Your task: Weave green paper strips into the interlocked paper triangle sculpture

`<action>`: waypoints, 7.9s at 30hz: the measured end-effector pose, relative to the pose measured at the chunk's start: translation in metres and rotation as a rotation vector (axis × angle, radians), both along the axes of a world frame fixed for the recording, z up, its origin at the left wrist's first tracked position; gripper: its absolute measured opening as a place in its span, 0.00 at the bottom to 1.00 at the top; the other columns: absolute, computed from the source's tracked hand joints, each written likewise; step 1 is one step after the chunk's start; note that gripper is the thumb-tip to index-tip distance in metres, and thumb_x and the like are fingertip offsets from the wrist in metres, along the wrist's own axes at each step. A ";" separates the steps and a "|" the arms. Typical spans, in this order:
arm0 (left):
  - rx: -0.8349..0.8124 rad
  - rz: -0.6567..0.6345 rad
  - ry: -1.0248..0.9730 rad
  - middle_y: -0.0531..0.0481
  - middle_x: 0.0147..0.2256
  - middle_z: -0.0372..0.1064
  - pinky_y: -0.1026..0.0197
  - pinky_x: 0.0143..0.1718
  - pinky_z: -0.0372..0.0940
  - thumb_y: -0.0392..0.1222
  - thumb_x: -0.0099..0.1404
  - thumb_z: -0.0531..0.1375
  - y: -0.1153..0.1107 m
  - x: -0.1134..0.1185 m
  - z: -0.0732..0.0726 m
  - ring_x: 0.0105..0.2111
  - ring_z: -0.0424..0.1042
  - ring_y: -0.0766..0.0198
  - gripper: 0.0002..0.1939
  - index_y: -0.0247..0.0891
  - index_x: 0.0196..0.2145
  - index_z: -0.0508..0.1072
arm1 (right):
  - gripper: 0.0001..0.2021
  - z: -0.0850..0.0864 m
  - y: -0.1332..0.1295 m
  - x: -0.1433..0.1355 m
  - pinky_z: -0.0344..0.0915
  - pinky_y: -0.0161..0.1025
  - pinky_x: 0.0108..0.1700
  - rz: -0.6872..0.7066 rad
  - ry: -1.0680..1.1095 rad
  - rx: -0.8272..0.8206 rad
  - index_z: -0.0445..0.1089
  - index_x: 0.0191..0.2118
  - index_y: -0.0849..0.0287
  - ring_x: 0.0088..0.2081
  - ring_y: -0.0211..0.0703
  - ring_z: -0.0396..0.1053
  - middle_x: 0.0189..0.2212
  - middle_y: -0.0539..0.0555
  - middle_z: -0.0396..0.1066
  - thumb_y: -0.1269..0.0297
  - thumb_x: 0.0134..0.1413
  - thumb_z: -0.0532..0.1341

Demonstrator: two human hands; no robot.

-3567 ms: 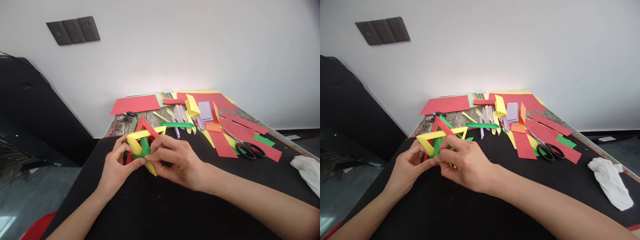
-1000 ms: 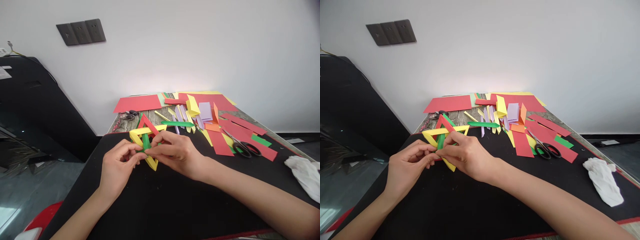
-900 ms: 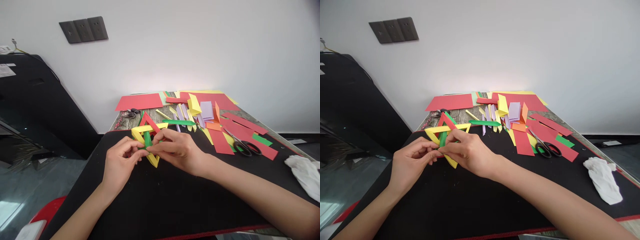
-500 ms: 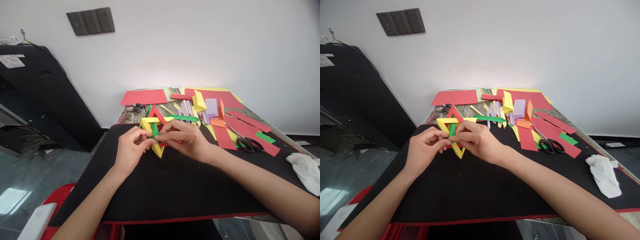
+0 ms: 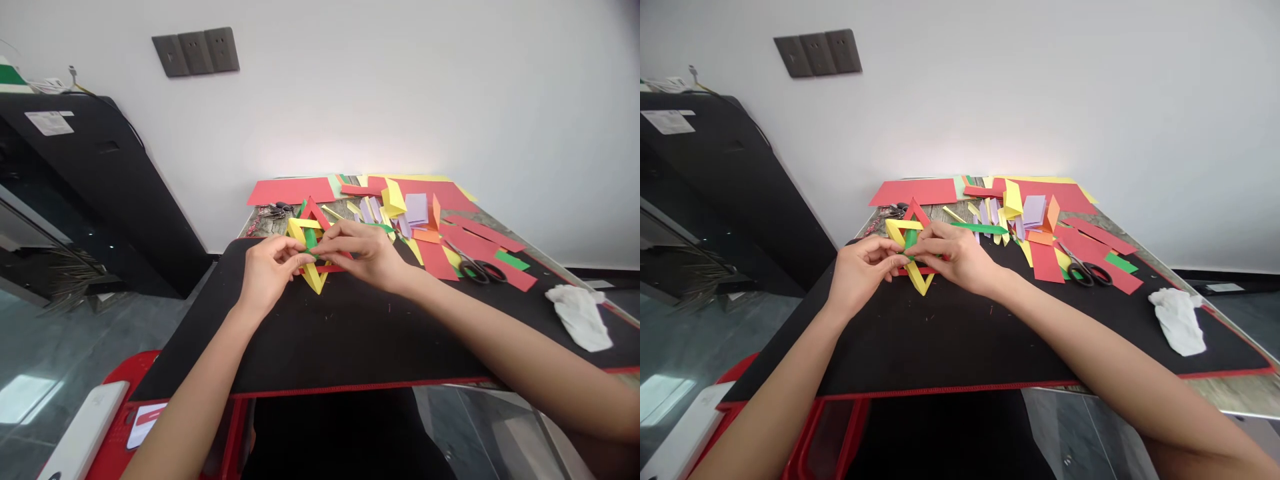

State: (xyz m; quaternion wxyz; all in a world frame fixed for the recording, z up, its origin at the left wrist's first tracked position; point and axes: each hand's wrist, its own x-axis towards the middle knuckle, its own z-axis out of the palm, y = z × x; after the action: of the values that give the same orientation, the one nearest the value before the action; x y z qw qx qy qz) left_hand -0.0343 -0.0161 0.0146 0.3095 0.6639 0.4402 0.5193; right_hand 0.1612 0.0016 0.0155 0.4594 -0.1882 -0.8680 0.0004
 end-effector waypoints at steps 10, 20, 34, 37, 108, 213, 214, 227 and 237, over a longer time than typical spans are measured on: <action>0.034 0.126 -0.030 0.54 0.23 0.68 0.66 0.18 0.62 0.44 0.50 0.69 -0.014 0.011 -0.001 0.19 0.68 0.68 0.13 0.37 0.32 0.76 | 0.07 -0.005 0.000 -0.002 0.66 0.36 0.32 0.062 0.065 -0.013 0.77 0.38 0.61 0.32 0.39 0.68 0.32 0.54 0.69 0.72 0.60 0.60; 0.055 0.162 0.007 0.54 0.23 0.69 0.67 0.18 0.64 0.44 0.49 0.68 -0.017 0.012 -0.003 0.19 0.70 0.67 0.15 0.34 0.34 0.76 | 0.09 -0.009 0.000 -0.005 0.66 0.36 0.35 0.059 0.053 -0.001 0.77 0.37 0.63 0.33 0.39 0.68 0.32 0.55 0.69 0.74 0.59 0.59; 0.215 0.164 0.356 0.50 0.33 0.70 0.64 0.27 0.66 0.40 0.62 0.60 -0.029 0.008 0.020 0.26 0.71 0.66 0.05 0.39 0.35 0.74 | 0.09 0.000 -0.006 0.002 0.67 0.37 0.33 0.026 -0.019 -0.017 0.75 0.40 0.61 0.32 0.40 0.69 0.33 0.56 0.69 0.71 0.63 0.56; 0.207 0.120 0.469 0.52 0.27 0.71 0.64 0.27 0.63 0.39 0.63 0.59 -0.018 0.005 0.028 0.25 0.71 0.64 0.04 0.39 0.36 0.73 | 0.09 0.003 -0.007 0.000 0.67 0.35 0.30 -0.017 -0.050 -0.008 0.75 0.40 0.60 0.31 0.38 0.68 0.33 0.55 0.69 0.71 0.63 0.56; 0.016 -0.230 0.315 0.59 0.18 0.70 0.71 0.21 0.68 0.38 0.63 0.61 0.009 -0.010 0.018 0.17 0.71 0.70 0.02 0.39 0.34 0.70 | 0.09 -0.006 -0.005 -0.001 0.64 0.30 0.26 -0.045 0.053 -0.124 0.76 0.43 0.59 0.28 0.33 0.68 0.34 0.54 0.69 0.73 0.62 0.58; 0.960 0.065 0.845 0.40 0.27 0.69 0.58 0.24 0.70 0.20 0.59 0.59 -0.021 0.003 0.001 0.28 0.71 0.58 0.05 0.20 0.34 0.72 | 0.05 -0.013 -0.013 -0.009 0.72 0.33 0.30 -0.185 0.127 0.261 0.73 0.34 0.66 0.33 0.41 0.73 0.26 0.55 0.77 0.78 0.56 0.60; 0.965 0.061 0.848 0.39 0.27 0.69 0.57 0.25 0.70 0.19 0.59 0.59 -0.021 0.003 0.001 0.28 0.71 0.58 0.05 0.19 0.34 0.72 | 0.06 -0.014 -0.013 -0.009 0.72 0.33 0.32 -0.167 0.126 0.257 0.73 0.34 0.67 0.34 0.41 0.73 0.26 0.55 0.77 0.78 0.57 0.59; 1.036 0.078 0.884 0.38 0.28 0.71 0.57 0.26 0.70 0.18 0.57 0.61 -0.019 0.002 0.003 0.29 0.72 0.57 0.08 0.19 0.36 0.72 | 0.06 -0.018 -0.014 -0.011 0.75 0.35 0.35 -0.135 0.214 0.172 0.73 0.38 0.66 0.37 0.43 0.76 0.29 0.56 0.78 0.78 0.58 0.60; 0.839 0.196 0.709 0.38 0.43 0.69 0.54 0.47 0.70 0.27 0.58 0.66 -0.011 -0.012 0.000 0.45 0.72 0.54 0.21 0.25 0.49 0.68 | 0.11 -0.020 -0.007 -0.007 0.75 0.40 0.36 -0.143 0.211 0.112 0.71 0.43 0.66 0.38 0.46 0.75 0.34 0.59 0.77 0.74 0.53 0.67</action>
State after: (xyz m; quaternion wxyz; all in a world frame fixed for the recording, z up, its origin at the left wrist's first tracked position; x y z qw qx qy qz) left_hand -0.0458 -0.0274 0.0151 -0.1981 0.8201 0.3325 0.4215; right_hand 0.1541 -0.0053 -0.0047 0.5567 -0.2227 -0.7980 -0.0610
